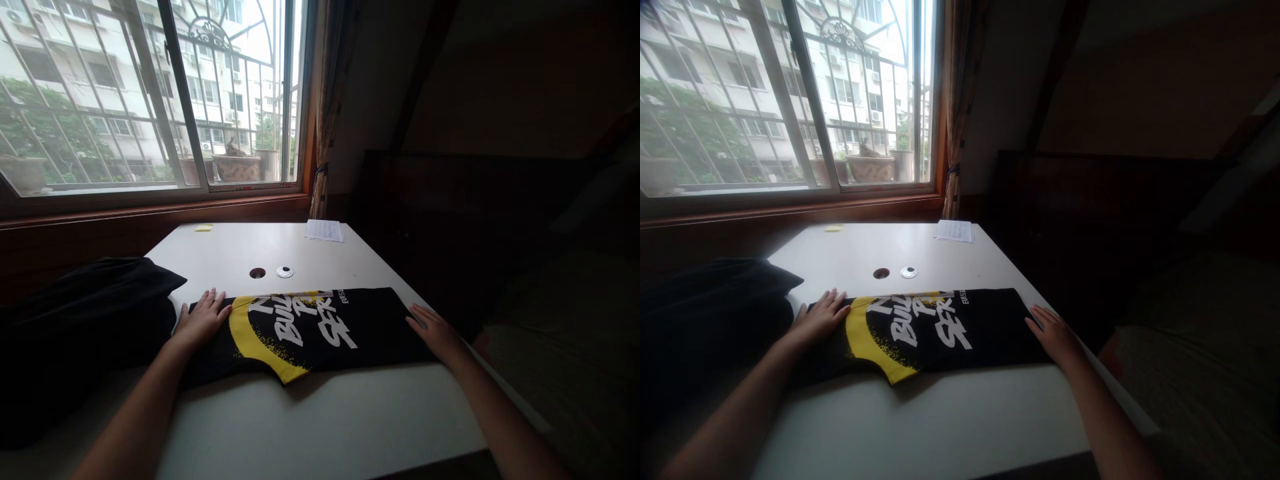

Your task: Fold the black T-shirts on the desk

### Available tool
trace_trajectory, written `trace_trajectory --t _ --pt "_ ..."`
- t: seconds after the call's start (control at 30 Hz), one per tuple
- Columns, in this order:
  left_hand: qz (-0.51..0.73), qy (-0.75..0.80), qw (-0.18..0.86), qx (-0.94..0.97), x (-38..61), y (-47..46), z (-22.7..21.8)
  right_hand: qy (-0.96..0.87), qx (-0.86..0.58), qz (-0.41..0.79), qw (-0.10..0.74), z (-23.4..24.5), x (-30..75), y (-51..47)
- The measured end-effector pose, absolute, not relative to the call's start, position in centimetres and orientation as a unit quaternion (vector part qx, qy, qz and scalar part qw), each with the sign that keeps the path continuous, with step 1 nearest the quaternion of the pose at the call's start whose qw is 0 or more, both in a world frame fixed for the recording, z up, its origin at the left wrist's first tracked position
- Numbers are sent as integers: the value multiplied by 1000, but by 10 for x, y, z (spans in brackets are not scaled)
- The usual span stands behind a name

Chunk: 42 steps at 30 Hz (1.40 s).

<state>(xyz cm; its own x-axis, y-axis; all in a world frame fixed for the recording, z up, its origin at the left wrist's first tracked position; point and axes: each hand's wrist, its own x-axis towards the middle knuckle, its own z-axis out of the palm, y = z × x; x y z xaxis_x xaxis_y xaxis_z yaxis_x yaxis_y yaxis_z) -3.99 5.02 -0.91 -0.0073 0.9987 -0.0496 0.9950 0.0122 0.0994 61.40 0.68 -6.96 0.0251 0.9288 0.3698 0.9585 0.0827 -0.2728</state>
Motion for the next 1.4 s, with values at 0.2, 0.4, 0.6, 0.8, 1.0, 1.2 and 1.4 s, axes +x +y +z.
trace_trajectory --t 0.2,0.4,0.6,0.8,1.0,1.2,1.4 --pt "26 707 54 705 -42 52 -13 -686 -683 -11 249 -74 619 8" --pt "23 708 61 704 -40 50 -10 -673 -690 14 266 -71 619 6" --pt "14 714 68 697 -37 46 -3 -671 -690 16 272 -71 623 6" --pt "11 714 67 697 -38 47 -4 -678 -679 5 281 -72 624 7" --pt "10 713 68 698 -39 48 -5 -674 -685 15 278 -72 625 6" --pt "7 711 68 700 -37 45 0 -683 -675 12 279 -71 626 6" --pt "8 710 73 701 -36 44 3 -690 -665 -6 286 -64 620 2"
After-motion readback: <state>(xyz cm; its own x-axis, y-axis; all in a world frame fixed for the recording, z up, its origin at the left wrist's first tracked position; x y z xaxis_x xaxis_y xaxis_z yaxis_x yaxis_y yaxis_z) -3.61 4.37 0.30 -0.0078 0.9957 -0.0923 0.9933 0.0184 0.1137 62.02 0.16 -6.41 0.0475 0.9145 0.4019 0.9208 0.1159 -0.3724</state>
